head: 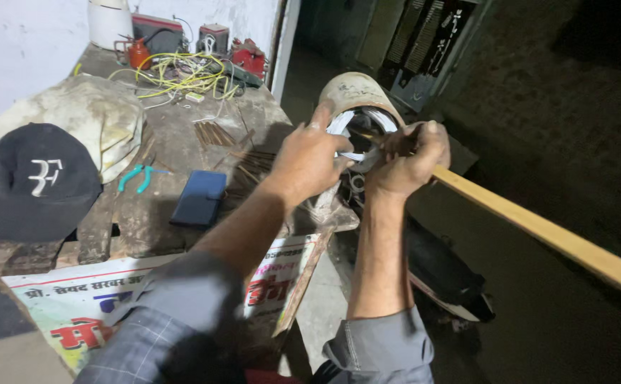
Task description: The person uses a wooden stick to push and arrange white wire inside a cylindrical cardboard form. They repeatedly insert the stick, rotate the form, and adjust the wire with both hands to compact the winding.
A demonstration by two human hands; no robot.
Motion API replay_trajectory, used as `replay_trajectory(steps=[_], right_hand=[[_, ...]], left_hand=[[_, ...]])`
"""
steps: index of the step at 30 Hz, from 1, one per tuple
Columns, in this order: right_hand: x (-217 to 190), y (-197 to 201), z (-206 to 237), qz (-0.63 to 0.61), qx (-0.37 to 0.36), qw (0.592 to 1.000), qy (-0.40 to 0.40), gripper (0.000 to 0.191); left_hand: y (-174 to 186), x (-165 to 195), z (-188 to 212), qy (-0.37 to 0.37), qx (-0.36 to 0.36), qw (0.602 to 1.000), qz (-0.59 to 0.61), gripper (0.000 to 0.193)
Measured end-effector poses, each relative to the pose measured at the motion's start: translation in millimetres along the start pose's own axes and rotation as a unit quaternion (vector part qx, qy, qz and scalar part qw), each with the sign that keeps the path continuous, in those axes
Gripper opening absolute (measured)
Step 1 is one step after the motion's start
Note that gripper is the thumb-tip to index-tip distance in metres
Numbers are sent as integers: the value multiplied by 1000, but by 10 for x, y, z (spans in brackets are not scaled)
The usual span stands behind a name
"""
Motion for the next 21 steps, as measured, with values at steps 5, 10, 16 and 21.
replay_trajectory(steps=[5,10,16,21], right_hand=[[-134,22,29,36,-44,998,6,30],[-212,-32,138,50,-84,995,19,23],[-613,166,179,172,-32,983,54,40],[-1261,329,256,248,-189,934,173,51]], left_hand=[[0,178,-22,47,-27,998,-7,21],[-34,281,-48,56,-11,998,-22,31],[-111,181,98,3,57,998,2,60],[-204,120,190,21,172,977,121,83]])
Point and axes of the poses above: each hand's wrist, its own z-axis away from the middle knuckle, its own y-axis out of the back of the hand, x = y × z, the point moved 2 cm from there along -z, towards the middle knuckle, and after that the axes turned 15 degrees about -y, right-handed, at the moved point
